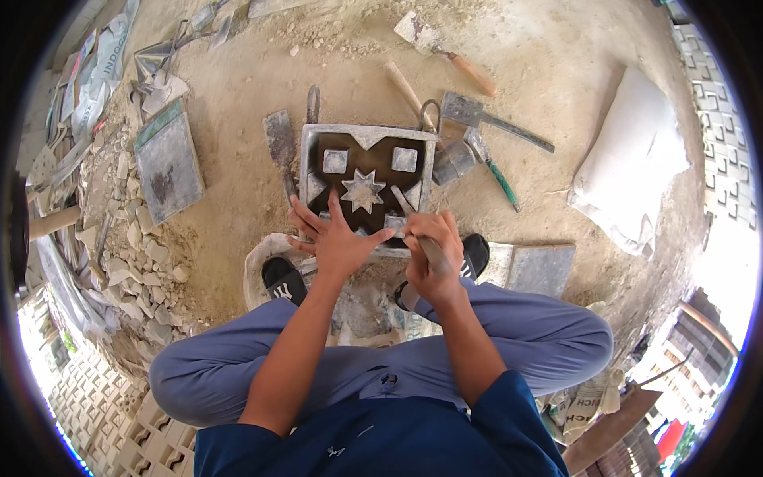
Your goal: The person uses a small tool to apply white paste into the star-shaped grooves of a decorative stone tile by hand.
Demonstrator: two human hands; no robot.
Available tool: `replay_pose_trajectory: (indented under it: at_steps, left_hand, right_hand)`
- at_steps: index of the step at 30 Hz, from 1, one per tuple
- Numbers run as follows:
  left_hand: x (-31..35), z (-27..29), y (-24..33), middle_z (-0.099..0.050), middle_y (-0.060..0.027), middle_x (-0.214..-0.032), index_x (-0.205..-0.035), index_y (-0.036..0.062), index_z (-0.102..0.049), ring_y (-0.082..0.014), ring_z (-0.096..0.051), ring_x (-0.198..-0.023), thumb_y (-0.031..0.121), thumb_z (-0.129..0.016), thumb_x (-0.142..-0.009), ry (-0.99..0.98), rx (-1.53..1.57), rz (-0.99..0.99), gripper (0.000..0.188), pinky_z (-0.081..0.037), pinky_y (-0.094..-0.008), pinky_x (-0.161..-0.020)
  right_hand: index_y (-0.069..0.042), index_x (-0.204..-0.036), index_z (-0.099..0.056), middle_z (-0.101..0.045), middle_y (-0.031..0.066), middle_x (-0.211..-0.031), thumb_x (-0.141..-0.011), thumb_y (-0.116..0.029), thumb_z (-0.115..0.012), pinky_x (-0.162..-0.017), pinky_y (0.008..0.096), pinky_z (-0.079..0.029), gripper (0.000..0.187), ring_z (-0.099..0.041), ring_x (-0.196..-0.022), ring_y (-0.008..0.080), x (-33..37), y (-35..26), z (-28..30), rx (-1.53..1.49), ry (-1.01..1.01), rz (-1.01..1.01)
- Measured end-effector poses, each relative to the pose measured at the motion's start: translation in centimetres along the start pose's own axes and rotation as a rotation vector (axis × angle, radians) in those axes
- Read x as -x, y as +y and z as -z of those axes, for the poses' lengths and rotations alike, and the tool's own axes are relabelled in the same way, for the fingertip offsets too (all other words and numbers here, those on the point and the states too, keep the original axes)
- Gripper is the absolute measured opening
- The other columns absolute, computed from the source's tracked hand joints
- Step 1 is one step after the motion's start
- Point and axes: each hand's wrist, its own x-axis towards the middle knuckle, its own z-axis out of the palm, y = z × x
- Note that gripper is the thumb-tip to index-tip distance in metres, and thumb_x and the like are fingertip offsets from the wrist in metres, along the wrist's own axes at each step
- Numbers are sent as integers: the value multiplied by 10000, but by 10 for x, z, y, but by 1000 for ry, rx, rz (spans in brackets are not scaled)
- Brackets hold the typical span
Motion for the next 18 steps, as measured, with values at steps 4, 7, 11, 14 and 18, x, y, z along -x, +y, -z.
replay_pose_trajectory:
  at_steps: [4,7,11,14,18]
  left_hand:
    - [6,-2,-4,276,-353,-1588,-1625,192,-165,-534,293,-1465,758,-842,-562,14,6,2,1382,113,-783,-1080]
    - [4,-3,-4,275,-352,-1588,-1627,190,-160,-536,281,-1469,764,-838,-564,20,1,4,1385,108,-783,-1081]
    - [4,-5,-2,263,-375,-1577,-1630,183,-145,-542,267,-1469,784,-823,-571,17,-10,-4,1394,102,-781,-1086]
    - [5,-5,-6,247,-341,-1603,-1620,184,-198,-537,274,-1471,756,-836,-571,43,10,16,1354,124,-783,-1076]
    - [9,-9,-5,253,-354,-1594,-1621,184,-190,-538,274,-1470,761,-835,-567,52,11,-20,1365,112,-785,-1079]
  right_hand:
    - [-38,-1034,-547,-649,123,-938,-913,62,-610,-698,407,-460,169,-585,-723,313,-3,9,2,165,-74,60]
    - [-36,-1025,-543,-647,121,-929,-908,57,-617,-712,402,-464,167,-598,-758,333,3,-6,0,-82,75,-72]
    - [-40,-1014,-519,-634,134,-888,-983,2,-557,-697,386,-474,65,-604,-764,263,2,8,-8,2,-53,-126]
    - [-45,-1008,-512,-630,130,-913,-956,47,-569,-698,389,-477,119,-597,-765,271,-2,-10,-1,22,-31,-47]
    - [-29,-1014,-537,-622,104,-957,-876,58,-664,-662,395,-463,207,-594,-755,296,2,10,-11,52,-43,-78]
